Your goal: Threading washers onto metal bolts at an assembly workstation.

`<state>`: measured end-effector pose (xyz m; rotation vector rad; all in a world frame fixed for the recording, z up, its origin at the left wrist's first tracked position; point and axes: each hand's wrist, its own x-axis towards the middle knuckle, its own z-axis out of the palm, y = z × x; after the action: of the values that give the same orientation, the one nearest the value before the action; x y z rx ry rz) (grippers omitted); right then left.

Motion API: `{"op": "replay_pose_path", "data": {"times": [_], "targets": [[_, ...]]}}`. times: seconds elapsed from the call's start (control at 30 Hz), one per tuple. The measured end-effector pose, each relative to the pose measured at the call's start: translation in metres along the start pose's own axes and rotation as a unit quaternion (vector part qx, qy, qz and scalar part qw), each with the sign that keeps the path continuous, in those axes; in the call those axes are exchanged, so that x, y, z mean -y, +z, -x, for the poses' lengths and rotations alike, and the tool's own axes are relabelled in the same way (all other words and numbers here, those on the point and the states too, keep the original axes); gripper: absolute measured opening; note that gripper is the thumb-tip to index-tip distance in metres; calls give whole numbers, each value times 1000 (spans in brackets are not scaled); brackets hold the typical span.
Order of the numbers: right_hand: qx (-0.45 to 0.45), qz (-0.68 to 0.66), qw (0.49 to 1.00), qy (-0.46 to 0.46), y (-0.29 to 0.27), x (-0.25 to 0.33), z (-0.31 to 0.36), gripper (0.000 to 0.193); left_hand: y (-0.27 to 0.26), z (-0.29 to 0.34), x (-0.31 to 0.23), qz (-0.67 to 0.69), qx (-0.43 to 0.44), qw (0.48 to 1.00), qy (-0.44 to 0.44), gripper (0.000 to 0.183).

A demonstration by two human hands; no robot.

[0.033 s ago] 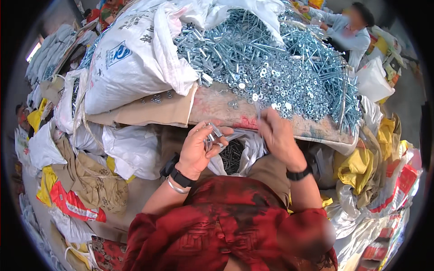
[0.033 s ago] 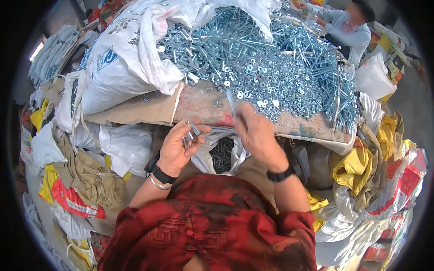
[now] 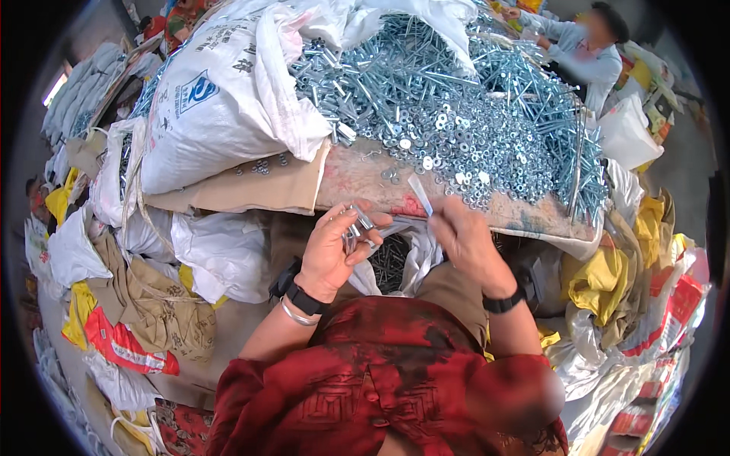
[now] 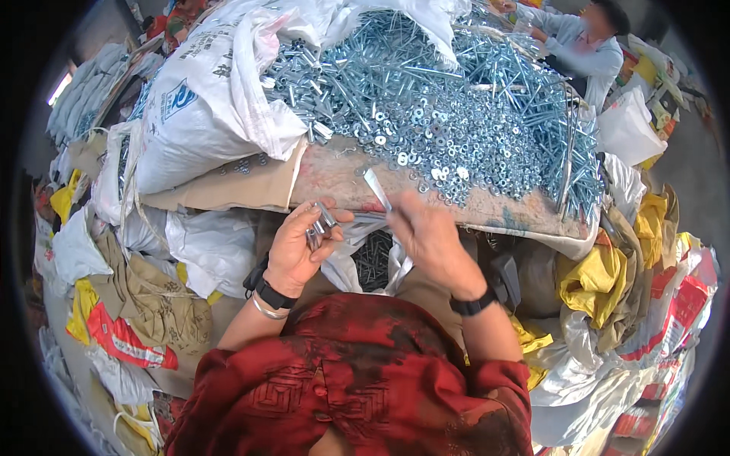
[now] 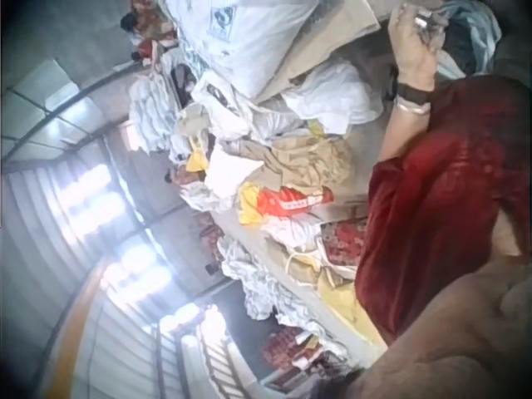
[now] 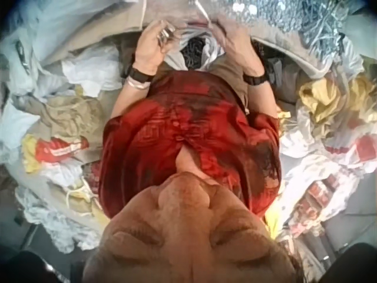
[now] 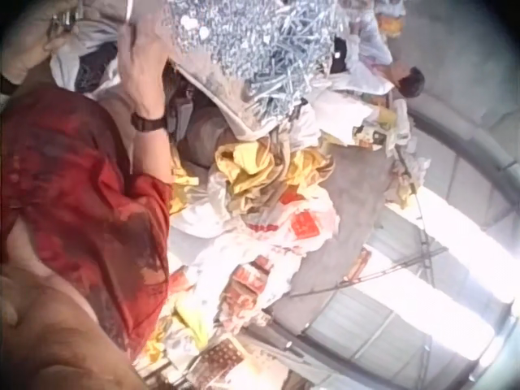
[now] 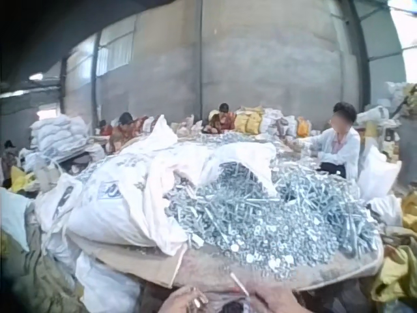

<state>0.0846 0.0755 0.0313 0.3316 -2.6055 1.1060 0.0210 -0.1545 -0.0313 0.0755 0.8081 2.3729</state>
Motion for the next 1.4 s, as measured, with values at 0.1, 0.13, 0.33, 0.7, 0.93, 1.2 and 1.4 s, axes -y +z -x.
{"op": "replay_pose_path", "data": {"times": [0.1, 0.13, 0.33, 0.7, 0.93, 1.2, 1.4], "targets": [[72, -96, 993, 4, 3, 3, 30, 14, -3, -4, 6, 29, 15, 999, -2, 22], [72, -97, 993, 6, 4, 4, 33, 14, -3, -5, 8, 30, 24, 999, 0, 22], [63, -32, 997, -21, 10, 14, 29, 13, 16, -3, 14, -16, -30, 999, 23, 18], [-240, 154, 929, -234, 55, 27, -14, 37, 27, 0, 25, -67, 63, 994, -57, 14], [-137, -37, 967, -213, 82, 24, -30, 29, -20, -5, 40, -71, -177, 966, -175, 29], [-121, 180, 976, 26, 18, -76, -37, 9, 1, -3, 27, -202, 84, 964, -151, 23], [-47, 309, 945, 102, 27, -82, -51, 6, 0, -4, 26, -218, 51, 967, -124, 22]]}}
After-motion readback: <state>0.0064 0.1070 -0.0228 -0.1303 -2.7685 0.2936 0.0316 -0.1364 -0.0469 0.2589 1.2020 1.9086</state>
